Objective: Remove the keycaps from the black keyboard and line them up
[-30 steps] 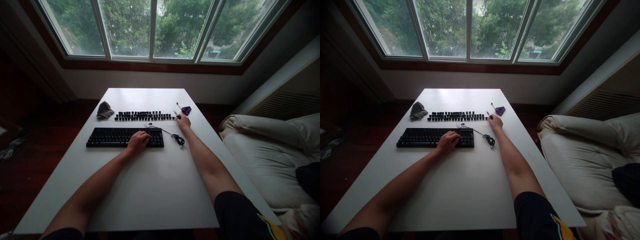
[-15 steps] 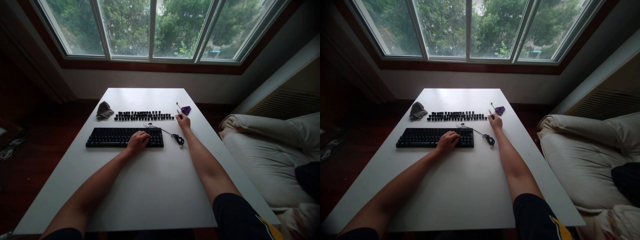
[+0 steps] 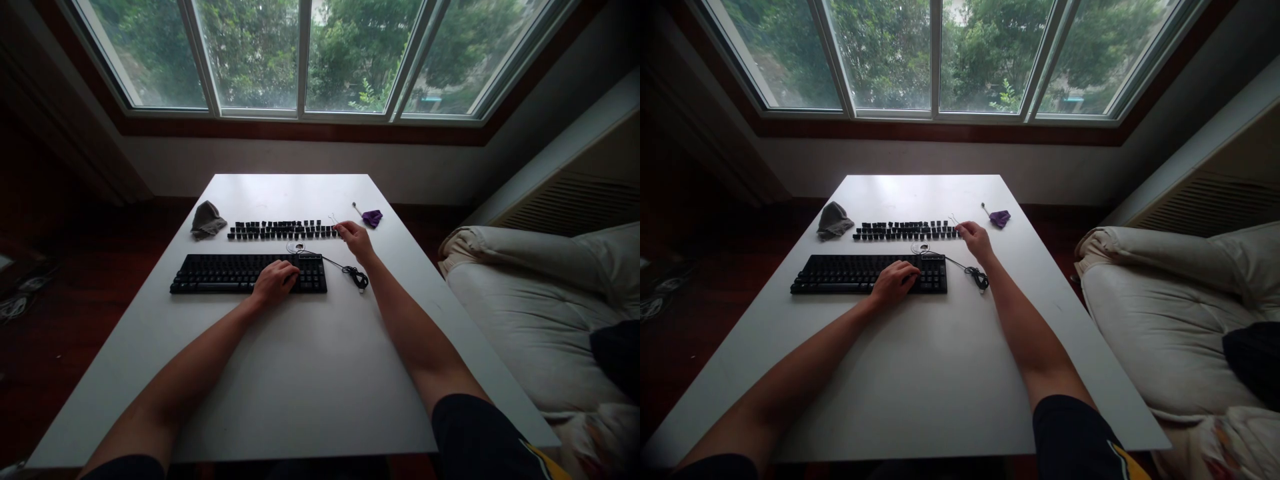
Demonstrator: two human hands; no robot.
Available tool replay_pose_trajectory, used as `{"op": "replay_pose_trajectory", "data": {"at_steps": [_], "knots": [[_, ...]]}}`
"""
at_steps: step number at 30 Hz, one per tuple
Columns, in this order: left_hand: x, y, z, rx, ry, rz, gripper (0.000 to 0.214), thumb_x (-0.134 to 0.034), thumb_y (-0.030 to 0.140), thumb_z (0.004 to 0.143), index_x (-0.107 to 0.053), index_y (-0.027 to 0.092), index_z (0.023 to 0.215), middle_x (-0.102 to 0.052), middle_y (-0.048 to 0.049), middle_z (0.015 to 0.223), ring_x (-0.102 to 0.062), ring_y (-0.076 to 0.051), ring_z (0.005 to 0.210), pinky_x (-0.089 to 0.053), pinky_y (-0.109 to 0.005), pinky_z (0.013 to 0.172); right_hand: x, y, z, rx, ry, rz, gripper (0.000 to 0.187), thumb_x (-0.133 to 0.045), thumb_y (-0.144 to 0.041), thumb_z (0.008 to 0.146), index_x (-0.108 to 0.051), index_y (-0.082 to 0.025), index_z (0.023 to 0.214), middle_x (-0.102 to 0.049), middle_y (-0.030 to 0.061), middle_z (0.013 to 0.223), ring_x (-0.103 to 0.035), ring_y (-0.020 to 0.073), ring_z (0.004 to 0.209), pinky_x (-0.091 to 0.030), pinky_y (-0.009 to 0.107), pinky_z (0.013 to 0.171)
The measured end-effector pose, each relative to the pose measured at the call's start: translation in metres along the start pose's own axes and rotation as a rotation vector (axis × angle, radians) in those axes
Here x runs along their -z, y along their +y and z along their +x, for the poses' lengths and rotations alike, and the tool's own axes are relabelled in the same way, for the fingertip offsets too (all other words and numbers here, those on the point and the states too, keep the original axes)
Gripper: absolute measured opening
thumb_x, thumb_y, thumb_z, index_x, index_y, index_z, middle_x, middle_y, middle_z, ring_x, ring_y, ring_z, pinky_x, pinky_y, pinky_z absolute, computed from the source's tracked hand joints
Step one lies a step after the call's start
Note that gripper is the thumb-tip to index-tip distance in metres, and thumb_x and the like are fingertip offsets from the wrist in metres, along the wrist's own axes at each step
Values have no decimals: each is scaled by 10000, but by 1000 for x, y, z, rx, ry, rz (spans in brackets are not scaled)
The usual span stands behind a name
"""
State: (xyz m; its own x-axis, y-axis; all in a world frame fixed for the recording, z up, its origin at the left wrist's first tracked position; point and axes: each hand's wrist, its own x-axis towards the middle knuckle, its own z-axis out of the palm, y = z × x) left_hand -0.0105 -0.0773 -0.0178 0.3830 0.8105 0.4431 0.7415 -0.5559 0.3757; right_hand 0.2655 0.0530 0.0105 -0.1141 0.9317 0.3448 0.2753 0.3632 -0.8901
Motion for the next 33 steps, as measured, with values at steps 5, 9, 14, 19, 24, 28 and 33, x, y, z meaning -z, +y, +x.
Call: {"op": "replay_pose_trajectory", "data": {"at_steps": [5, 9, 14, 19, 24, 28, 33], "knots": [[0, -1, 0, -1, -4, -7, 189, -524, 272, 966, -705, 249, 1015, -703, -42, 984, -614, -199, 916, -498, -356, 834, -5, -18, -5, -79, -213, 201, 445, -698, -540, 801, -619, -231, 1111, -648, -12, 724, -554, 120, 555, -476, 272, 542], [-1, 0, 0, 6, 3, -6, 192, -524, 279, 967, -708, 250, 1012, -703, -43, 976, -616, -202, 924, -495, -361, 842, -4, -30, -8, -94, -228, 245, 376, -703, -521, 810, -601, -230, 1023, -695, 7, 795, -615, 121, 569, -488, 260, 534], [0, 1, 0, 2, -12, -2, 195, -520, 282, 970, -704, 248, 1024, -705, -42, 992, -612, -203, 930, -494, -364, 850, -1, -49, -14, -126, -360, 331, 367, -657, -505, 853, -678, -198, 1052, -732, 90, 1016, -713, 210, 887, -553, 305, 678], [0, 1, 0, 3, -6, 4, 202, -515, 278, 969, -707, 250, 1025, -702, -44, 985, -612, -202, 924, -497, -364, 851, 2, -51, -17, -83, -333, 308, 415, -744, -473, 789, -679, -206, 1100, -741, 80, 1002, -701, 207, 920, -539, 299, 692], [0, 1, 0, 1, -13, 0, 201, -521, 287, 965, -709, 256, 1030, -701, -44, 989, -612, -202, 923, -501, -365, 853, -1, -39, -16, -78, -417, 83, 384, -727, -523, 796, -698, -178, 963, -700, 39, 724, -629, 149, 632, -456, 263, 538], [0, 1, 0, 3, -4, -4, 201, -520, 283, 967, -710, 257, 1025, -702, -42, 986, -615, -203, 932, -499, -362, 857, -4, -34, -17, -75, -453, -23, 359, -694, -540, 817, -699, -182, 842, -637, 0, 607, -551, 114, 522, -435, 256, 521], [1, 1, 0, -1, -10, -4, 196, -524, 283, 965, -707, 253, 1029, -700, -42, 991, -615, -201, 921, -499, -361, 849, -8, -25, -18, -83, -469, -44, 352, -685, -537, 816, -701, -186, 840, -670, 7, 633, -587, 124, 540, -467, 258, 549]]}}
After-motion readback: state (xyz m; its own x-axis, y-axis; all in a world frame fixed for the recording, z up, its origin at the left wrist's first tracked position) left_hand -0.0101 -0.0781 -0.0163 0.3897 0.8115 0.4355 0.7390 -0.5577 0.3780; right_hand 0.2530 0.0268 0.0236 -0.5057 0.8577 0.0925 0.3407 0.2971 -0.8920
